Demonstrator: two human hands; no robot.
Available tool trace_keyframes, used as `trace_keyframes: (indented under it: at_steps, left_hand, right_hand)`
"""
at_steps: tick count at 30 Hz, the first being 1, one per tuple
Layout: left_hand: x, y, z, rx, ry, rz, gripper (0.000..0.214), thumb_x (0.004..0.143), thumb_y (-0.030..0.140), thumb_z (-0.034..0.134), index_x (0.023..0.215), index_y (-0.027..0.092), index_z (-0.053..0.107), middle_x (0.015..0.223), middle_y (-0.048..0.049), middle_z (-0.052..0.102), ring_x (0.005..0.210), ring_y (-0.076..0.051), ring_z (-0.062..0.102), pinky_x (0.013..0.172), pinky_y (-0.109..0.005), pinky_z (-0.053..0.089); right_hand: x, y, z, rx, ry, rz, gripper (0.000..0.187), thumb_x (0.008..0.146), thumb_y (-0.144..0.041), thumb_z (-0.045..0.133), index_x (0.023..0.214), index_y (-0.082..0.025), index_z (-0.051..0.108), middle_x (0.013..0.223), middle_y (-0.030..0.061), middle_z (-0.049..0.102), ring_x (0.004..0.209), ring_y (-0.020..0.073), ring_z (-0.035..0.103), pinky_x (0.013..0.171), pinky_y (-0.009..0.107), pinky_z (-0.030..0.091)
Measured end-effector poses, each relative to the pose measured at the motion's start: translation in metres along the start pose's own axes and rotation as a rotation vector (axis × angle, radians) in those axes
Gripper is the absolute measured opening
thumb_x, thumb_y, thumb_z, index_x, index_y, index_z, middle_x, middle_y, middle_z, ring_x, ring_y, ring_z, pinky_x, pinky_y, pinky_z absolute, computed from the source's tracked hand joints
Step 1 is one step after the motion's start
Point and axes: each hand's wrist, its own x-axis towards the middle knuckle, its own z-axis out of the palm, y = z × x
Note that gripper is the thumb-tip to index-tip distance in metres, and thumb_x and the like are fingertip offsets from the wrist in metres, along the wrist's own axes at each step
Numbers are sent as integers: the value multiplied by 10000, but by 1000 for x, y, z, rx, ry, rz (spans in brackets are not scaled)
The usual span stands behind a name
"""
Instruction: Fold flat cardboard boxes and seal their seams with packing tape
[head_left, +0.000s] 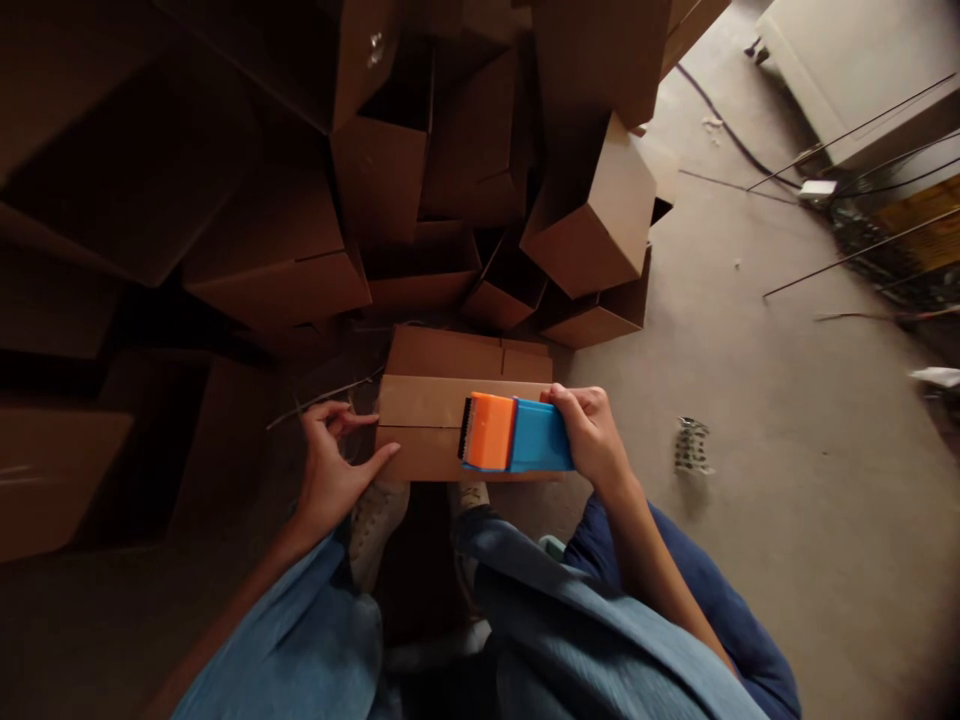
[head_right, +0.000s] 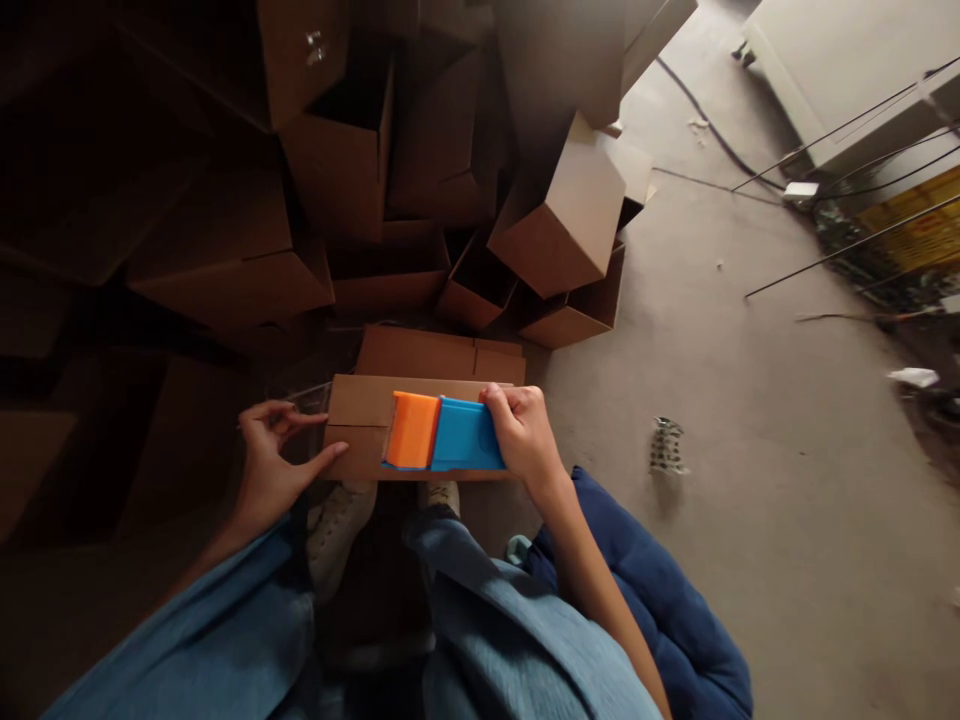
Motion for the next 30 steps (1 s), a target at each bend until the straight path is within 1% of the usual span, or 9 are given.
trace_keyframes:
  at_steps: [2,4,8,10,12,16,21,25,30]
  left_hand:
    - [1,5,-10,-12,5,-15,695,610,284,898,1114,277,419,1033,7,562,951,-192,707,977,-452,542]
    - [2,11,-23,-16,25,-70,676,565,293,914,1067,269,463,978,20,554,911,-184,690,929,-413,543]
    - [5,19,-51,-45,100,-219,466,629,350,858,930,246,518,844,37,544,813,-158,641,814,-336,524]
    - [8,18,-60,-35,181,-272,420,642,379,841,879,238,525,792,43,538,763,-143,603,773,-310,505]
    - [11,14,-66,-10,245,-300,423,628,404,851,852,228,538,766,48,532,726,-128,566,737,-285,480]
    - [16,1,-70,15,261,-342,478,594,469,878,837,216,551,749,54,530,703,-121,538,708,-275,448]
    - [21,-14,-65,35,244,-366,523,569,495,889,862,224,550,765,55,534,718,-132,563,726,-290,456]
    - [23,-24,-62,90,211,-392,583,538,580,879,860,236,534,775,43,547,720,-159,580,703,-312,471]
    - [22,-36,-57,209,144,-435,635,523,667,843,881,239,541,794,29,548,730,-184,573,696,-335,454]
  right_hand:
    - [-1,1,-1,-4,-1,10,498,895,-506,416,499,-232,288,500,-34,240,467,89,253,463,272,223]
    - [-1,-1,-1,-19,-10,13,499,896,-507,415,500,-233,282,499,-33,237,469,89,257,461,267,223]
    - [-1,-9,2,-57,-38,3,501,902,-492,415,495,-231,285,498,-36,225,460,84,233,455,267,201]
    - [-1,-13,5,-87,-42,-9,505,904,-486,422,490,-231,286,491,-37,219,453,83,238,454,267,191]
    - [-1,-16,8,-129,-38,-18,504,906,-474,425,488,-230,287,485,-35,221,445,85,260,459,269,189]
    - [-1,-23,14,-228,-37,-29,482,917,-426,403,492,-228,290,488,-26,263,442,86,264,475,283,195]
    - [-1,-30,19,-334,-29,-36,470,921,-399,378,491,-227,292,477,-21,269,434,94,272,491,301,185]
    - [0,-35,21,-362,-20,-43,471,916,-392,384,485,-223,295,464,-21,270,425,93,278,492,304,171]
    - [0,-38,22,-369,-12,-52,474,914,-380,395,482,-222,282,452,-23,262,417,92,267,485,303,167]
